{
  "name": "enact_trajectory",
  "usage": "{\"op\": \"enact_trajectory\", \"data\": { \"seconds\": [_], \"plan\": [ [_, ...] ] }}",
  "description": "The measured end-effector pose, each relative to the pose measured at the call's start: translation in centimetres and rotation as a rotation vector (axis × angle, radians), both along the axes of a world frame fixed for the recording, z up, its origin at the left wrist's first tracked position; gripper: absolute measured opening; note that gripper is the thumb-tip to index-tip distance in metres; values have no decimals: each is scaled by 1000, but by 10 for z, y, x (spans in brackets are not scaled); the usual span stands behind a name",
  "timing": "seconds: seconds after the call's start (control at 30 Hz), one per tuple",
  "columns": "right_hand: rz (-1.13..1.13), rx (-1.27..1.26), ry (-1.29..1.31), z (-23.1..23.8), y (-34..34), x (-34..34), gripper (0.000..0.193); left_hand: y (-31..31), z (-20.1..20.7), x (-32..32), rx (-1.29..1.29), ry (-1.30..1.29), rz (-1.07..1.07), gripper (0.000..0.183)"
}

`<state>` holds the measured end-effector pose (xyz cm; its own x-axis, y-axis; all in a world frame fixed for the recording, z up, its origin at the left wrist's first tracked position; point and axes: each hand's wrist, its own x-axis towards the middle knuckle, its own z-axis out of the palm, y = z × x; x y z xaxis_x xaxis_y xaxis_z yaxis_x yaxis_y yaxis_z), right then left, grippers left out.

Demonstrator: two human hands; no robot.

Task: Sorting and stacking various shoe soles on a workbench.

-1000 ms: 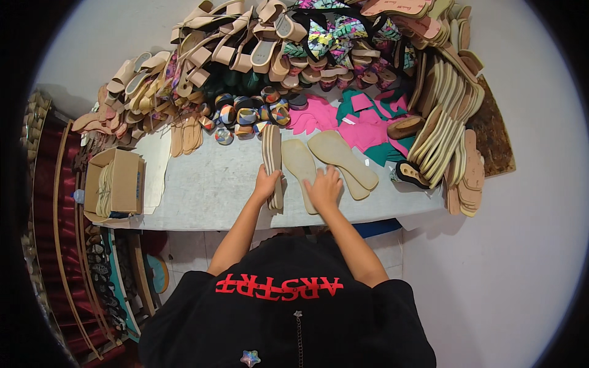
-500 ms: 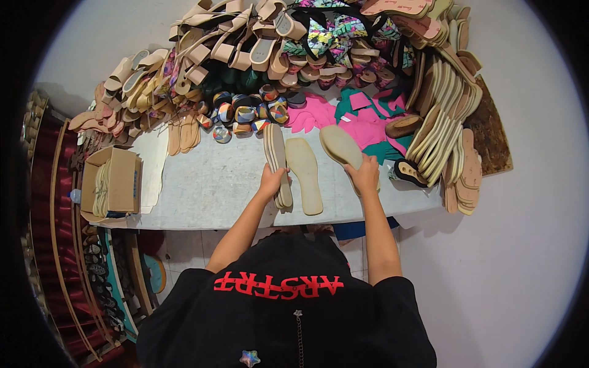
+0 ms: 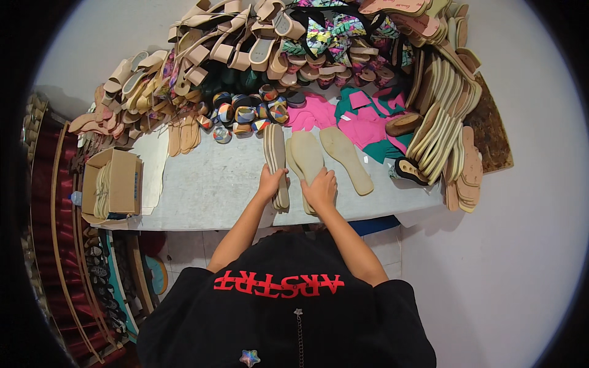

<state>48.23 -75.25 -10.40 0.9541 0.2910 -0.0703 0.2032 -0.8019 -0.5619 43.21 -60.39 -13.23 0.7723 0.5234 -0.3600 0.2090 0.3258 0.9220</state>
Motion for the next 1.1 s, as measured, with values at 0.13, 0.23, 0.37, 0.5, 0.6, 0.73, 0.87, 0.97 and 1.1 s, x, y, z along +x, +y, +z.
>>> {"op": "enact_trajectory", "data": {
  "seconds": [0.13,0.23,0.37,0.5,0.6,0.73,0.87,0.97,1.1],
  "plan": [
    [62,-204,-96,2,2,-11,67,0,2,-3,15,20,-12,34],
    [77,-209,-128,9,-1,-10,72,3,-6,-4,0,18,14,35],
    [-156,-213,-395,-6,-31,28,74,0,3,-2,61,73,-13,37],
    [-189,-300,-334,-20,-73,60,69,-1,7,-2,33,83,-40,37],
    [-24,-217,-158,-9,-77,65,62,-2,0,-1,-47,16,-16,37],
    [-85,-96,-177,1,-56,49,54,-3,-9,2,-53,-16,-24,37],
    [-19,49,-126,14,-16,10,54,-3,-13,2,-29,-12,-10,39],
    [31,-78,-111,15,2,-9,54,-4,-5,0,-44,-18,-7,39],
    [4,-150,-121,12,8,-25,57,0,-1,-5,62,18,-6,38]
  ]
}}
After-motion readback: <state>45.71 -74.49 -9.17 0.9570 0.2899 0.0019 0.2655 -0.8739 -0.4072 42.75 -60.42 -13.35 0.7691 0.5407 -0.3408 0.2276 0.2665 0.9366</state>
